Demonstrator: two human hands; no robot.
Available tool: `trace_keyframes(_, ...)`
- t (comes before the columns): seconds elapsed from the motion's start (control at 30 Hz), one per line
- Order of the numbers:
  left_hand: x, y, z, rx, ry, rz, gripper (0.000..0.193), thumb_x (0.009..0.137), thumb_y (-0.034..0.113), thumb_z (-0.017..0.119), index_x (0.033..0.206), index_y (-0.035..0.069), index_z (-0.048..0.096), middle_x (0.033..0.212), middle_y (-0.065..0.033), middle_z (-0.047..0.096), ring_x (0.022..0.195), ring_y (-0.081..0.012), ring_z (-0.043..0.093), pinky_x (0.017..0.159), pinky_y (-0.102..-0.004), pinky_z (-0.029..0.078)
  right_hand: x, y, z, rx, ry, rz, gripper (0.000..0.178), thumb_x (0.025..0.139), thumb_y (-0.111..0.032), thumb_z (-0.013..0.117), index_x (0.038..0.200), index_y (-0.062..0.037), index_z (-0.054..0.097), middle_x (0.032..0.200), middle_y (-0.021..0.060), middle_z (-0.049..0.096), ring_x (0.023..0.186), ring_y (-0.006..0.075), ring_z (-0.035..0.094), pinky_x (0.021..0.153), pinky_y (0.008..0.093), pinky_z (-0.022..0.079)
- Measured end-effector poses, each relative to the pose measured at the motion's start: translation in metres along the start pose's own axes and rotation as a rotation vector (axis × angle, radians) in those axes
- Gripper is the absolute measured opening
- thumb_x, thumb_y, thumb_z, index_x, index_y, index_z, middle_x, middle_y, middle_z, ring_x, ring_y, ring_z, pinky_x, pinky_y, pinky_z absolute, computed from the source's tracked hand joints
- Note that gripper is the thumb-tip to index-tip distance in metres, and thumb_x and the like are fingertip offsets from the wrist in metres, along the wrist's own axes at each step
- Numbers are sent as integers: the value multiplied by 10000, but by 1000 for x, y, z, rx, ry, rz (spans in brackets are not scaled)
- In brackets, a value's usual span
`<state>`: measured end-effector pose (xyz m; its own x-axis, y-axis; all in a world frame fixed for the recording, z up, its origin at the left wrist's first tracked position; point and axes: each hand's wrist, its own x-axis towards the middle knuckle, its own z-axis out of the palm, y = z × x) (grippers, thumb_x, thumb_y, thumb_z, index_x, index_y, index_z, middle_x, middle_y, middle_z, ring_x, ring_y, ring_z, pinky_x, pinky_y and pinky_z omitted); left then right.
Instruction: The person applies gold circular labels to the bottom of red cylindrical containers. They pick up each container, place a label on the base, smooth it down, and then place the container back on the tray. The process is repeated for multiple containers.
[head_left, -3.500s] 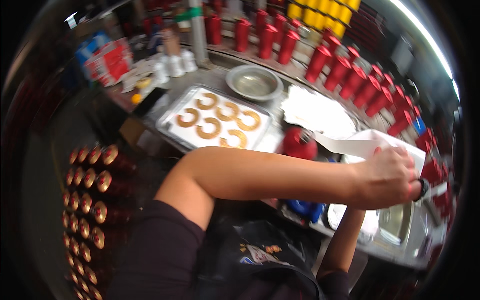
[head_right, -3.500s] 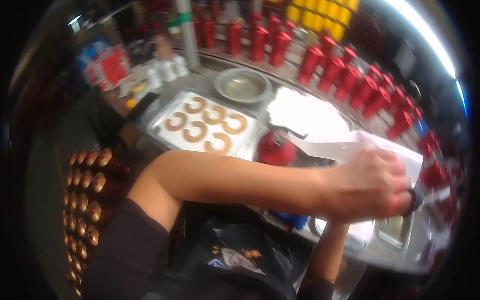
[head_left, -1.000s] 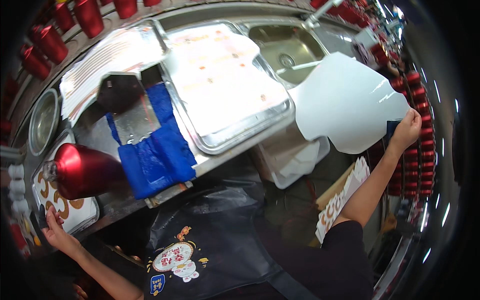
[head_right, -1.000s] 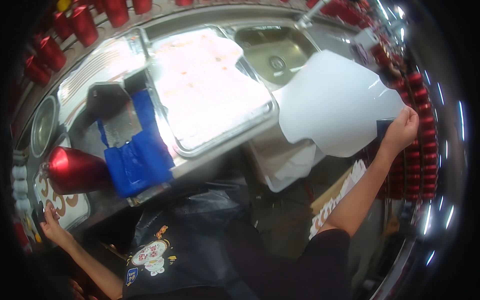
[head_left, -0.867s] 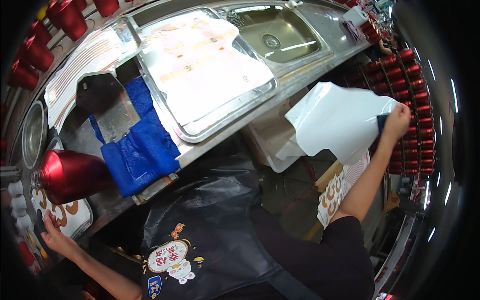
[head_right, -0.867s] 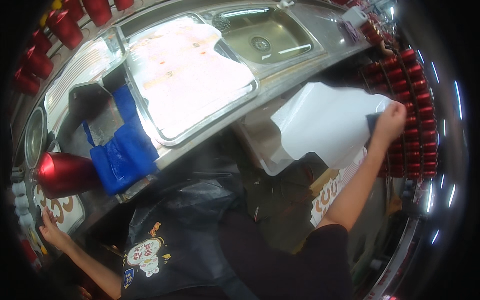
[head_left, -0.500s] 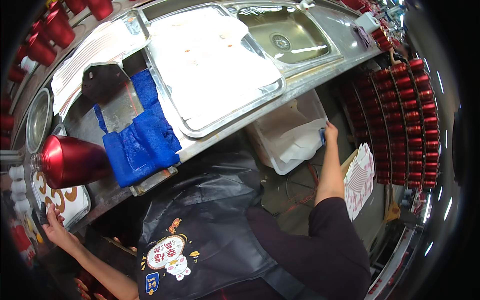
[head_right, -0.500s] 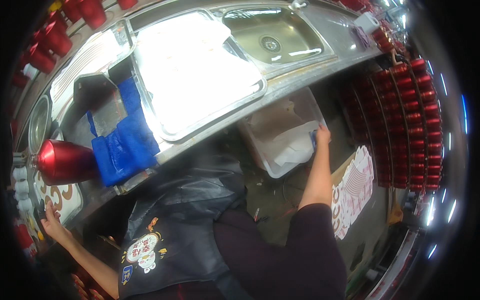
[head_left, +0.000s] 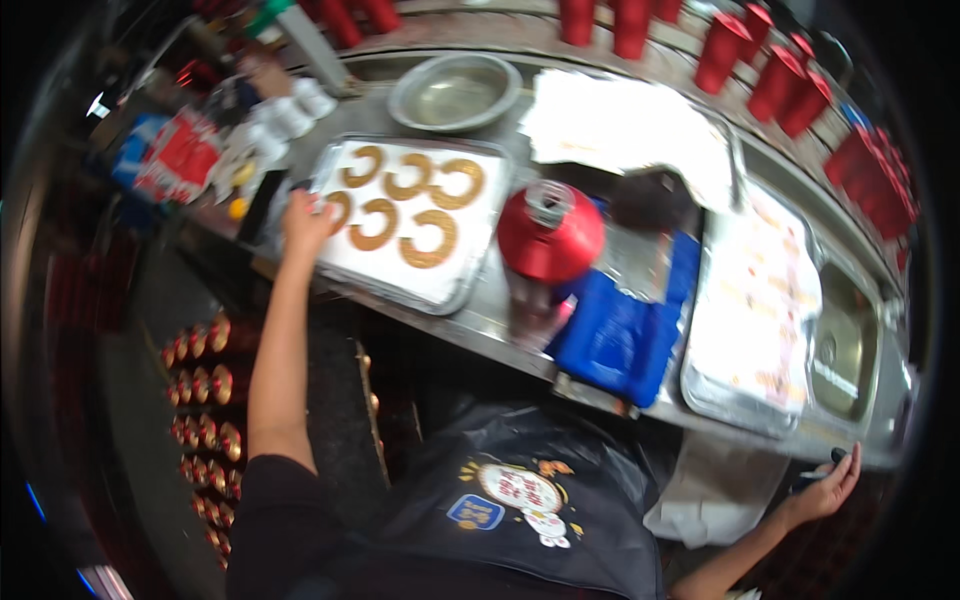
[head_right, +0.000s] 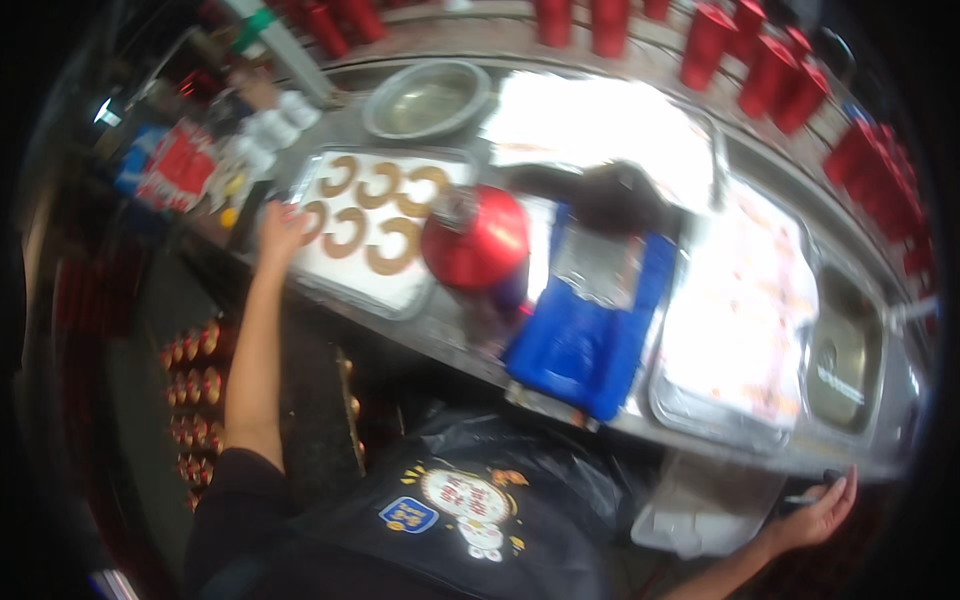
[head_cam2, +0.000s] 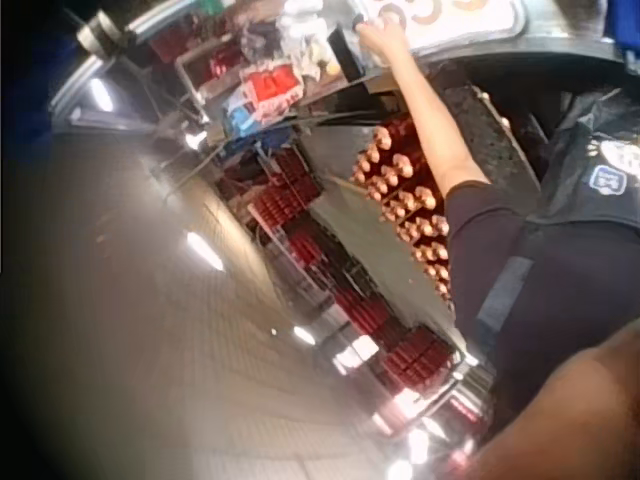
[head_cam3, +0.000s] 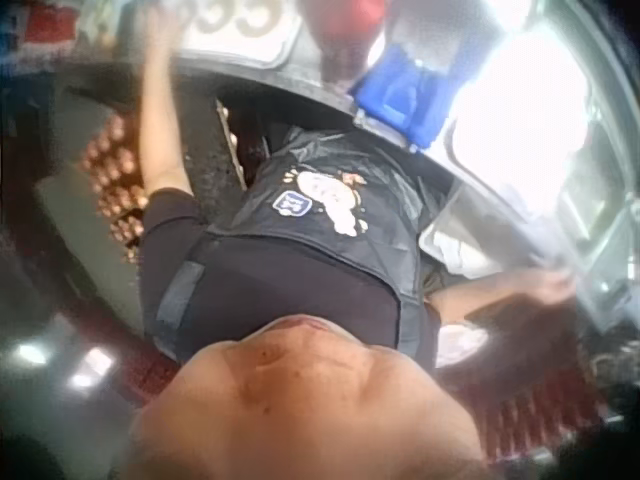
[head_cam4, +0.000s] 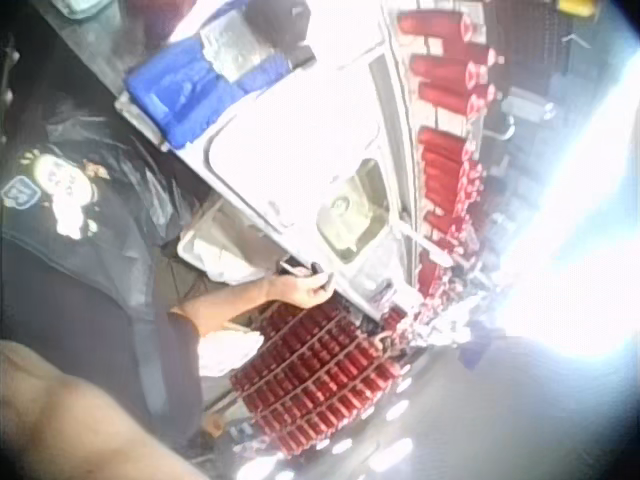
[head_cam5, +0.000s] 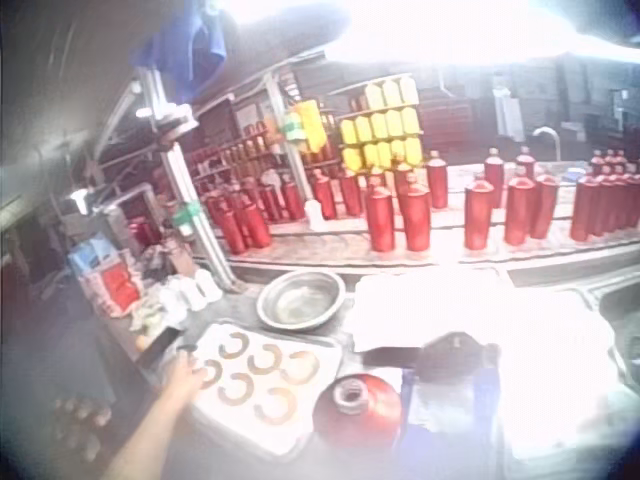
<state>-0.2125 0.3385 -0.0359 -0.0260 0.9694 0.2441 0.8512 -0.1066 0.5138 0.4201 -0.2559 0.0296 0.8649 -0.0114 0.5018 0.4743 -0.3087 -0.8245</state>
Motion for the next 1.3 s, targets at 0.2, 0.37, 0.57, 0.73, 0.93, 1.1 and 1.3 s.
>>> trace_keyframes(0.2,19,28,7,262,-79,47,568,814,386,770,1170,-12,575,1202,-248,652,1143,-422,618,979,-487,487,-62,-96,113,73,-427,-271,325,1040,-26,497,1348,31,587,1067,47,615,838,81,506,764,215,419)
trace_keyframes(0.37,38,48,10,399,-172,-140,691,782,479,790,1261,30,573,1328,-219,594,1260,-411,549,1072,-479,434,-95,-110,145,183,-658,-258,333,1021,1,490,1338,51,576,1016,61,598,883,113,533,817,244,438)
trace_keyframes(0.57,46,52,9,398,-237,-253,693,780,458,803,1260,20,563,1323,-208,617,1272,-401,556,1066,-500,433,-105,-111,151,188,-719,-151,321,1005,15,507,1313,56,591,970,73,609,831,116,535,783,238,437)
trace_keyframes(0.73,43,54,10,367,-105,-299,714,779,403,809,1296,15,506,1279,-202,658,1250,-383,589,1049,-496,446,-109,-112,152,174,-764,-166,320,1007,1,523,1316,46,596,930,60,615,823,110,550,766,235,442)
trace_keyframes(0.93,51,47,4,421,-298,-317,823,721,384,849,1340,8,456,1315,-198,644,1270,-371,586,1058,-498,437,-116,-112,149,189,-789,-162,311,1017,-18,532,1314,33,606,891,45,608,822,103,541,764,232,438)
trace_keyframes(1.1,49,52,2,384,-292,-325,867,687,370,864,1335,-28,447,1291,-231,650,1248,-368,607,1050,-511,433,-122,-109,142,206,-790,-168,295,1019,-23,535,1298,39,609,904,50,619,826,108,554,773,236,450)
trace_keyframes(1.3,38,64,-3,517,-308,-332,932,675,398,878,1376,-7,416,1346,-201,625,1286,-389,568,1086,-495,393,-124,-105,125,141,-785,-173,293,1012,-7,532,1289,43,611,869,47,614,812,107,547,763,228,438)
